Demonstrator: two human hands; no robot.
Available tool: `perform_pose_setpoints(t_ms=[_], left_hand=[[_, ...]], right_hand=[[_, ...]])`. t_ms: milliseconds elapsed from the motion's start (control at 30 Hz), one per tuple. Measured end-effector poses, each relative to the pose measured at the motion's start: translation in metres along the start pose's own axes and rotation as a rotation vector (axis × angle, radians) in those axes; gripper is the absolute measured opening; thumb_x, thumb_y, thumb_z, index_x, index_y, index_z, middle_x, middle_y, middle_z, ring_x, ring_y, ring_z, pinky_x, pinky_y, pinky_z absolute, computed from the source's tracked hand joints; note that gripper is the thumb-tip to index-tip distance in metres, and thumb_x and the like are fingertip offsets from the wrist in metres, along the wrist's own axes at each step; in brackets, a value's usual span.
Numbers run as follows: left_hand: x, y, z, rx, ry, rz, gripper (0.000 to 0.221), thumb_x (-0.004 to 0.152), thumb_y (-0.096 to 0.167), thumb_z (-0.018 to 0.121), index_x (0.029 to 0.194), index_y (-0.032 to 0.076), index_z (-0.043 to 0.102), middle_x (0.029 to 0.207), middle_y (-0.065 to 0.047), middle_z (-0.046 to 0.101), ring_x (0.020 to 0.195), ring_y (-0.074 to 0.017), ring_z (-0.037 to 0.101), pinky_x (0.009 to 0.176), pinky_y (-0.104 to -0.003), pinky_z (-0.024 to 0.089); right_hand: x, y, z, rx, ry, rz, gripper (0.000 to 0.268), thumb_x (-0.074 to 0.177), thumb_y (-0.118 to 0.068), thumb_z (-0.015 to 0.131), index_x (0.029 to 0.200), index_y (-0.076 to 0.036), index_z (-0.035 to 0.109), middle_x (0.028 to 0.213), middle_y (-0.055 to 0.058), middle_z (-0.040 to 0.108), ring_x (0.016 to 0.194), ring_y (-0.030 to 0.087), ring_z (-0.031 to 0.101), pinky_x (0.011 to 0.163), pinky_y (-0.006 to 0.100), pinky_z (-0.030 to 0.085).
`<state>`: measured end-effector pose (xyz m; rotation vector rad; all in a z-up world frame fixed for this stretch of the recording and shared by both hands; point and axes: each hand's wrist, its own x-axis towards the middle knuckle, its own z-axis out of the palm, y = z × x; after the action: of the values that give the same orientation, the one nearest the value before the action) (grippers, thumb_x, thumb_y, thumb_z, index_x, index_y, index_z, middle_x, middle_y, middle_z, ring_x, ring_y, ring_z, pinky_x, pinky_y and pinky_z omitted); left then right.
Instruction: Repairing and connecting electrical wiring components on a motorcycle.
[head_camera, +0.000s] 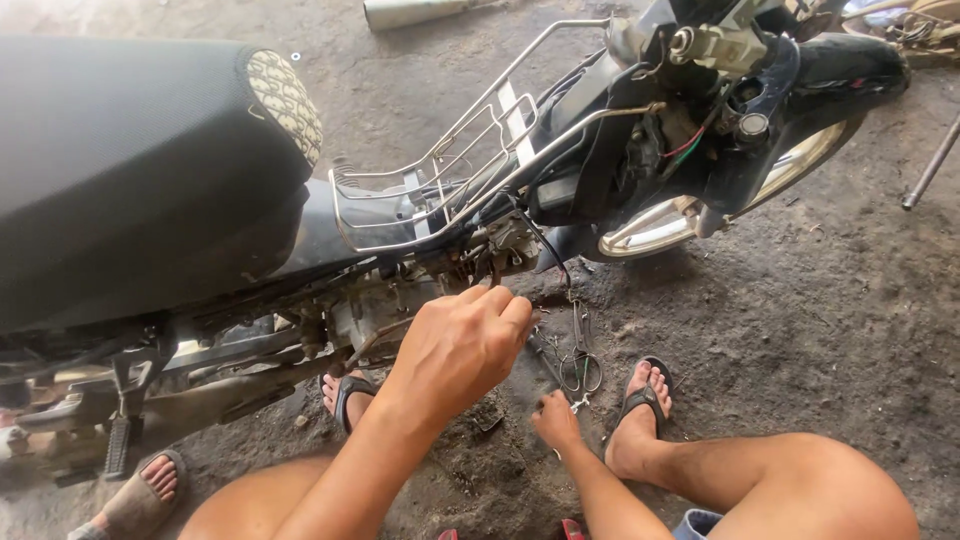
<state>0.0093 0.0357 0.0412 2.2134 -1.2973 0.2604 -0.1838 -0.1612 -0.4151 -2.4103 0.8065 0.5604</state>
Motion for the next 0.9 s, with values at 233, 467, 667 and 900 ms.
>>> perform_pose_setpoints(t_ms=[233,467,667,900], left_hand=[[0.004,-0.001,0.002,-0.017,-0.029,-0.01,0.006,0.08,0.009,0.067,0.079,0.006,0.062,0.076,-0.007,0.062,0.076,-0.0261,0.067,0.063,-0.04,0.055],[0.008,0.003,0.011,0.01,-0.113,-0.009,0.005,0.079,0.005,0.067,0.078,0.005,0.062,0.075,-0.008,0.062,0.075,-0.0254,0.067,0.064,-0.039,0.056],[0.007,0.003,0.02,-0.006,-0.148,0.02,0.007,0.079,0.006,0.067,0.077,0.005,0.061,0.074,-0.008,0.062,0.075,-0.026,0.068,0.063,-0.04,0.056],[0.008,0.003,0.023,-0.005,-0.157,0.031,0.007,0.079,0.008,0.067,0.078,0.006,0.061,0.075,-0.008,0.063,0.075,-0.0261,0.068,0.062,-0.04,0.056]], right_hand=[[0.054,0.061,0.011,0.109,0.195,0.076,0.037,0.077,-0.02,0.075,0.113,-0.011,0.075,0.128,0.013,0.062,0.117,0.034,0.064,0.104,0.042,0.051],[0.076,0.077,0.036,0.277,0.165,0.08,0.056,0.074,-0.023,0.081,0.128,-0.014,0.071,0.151,0.014,0.048,0.133,0.032,0.053,0.11,0.04,0.044],[0.081,0.082,0.048,0.435,0.145,0.131,0.058,0.076,-0.025,0.083,0.13,-0.007,0.069,0.149,0.012,0.055,0.133,0.029,0.056,0.111,0.038,0.045],[0.078,0.086,0.05,0.559,0.249,0.197,0.053,0.073,-0.021,0.087,0.12,-0.001,0.073,0.136,0.013,0.065,0.12,0.03,0.067,0.102,0.039,0.052]])
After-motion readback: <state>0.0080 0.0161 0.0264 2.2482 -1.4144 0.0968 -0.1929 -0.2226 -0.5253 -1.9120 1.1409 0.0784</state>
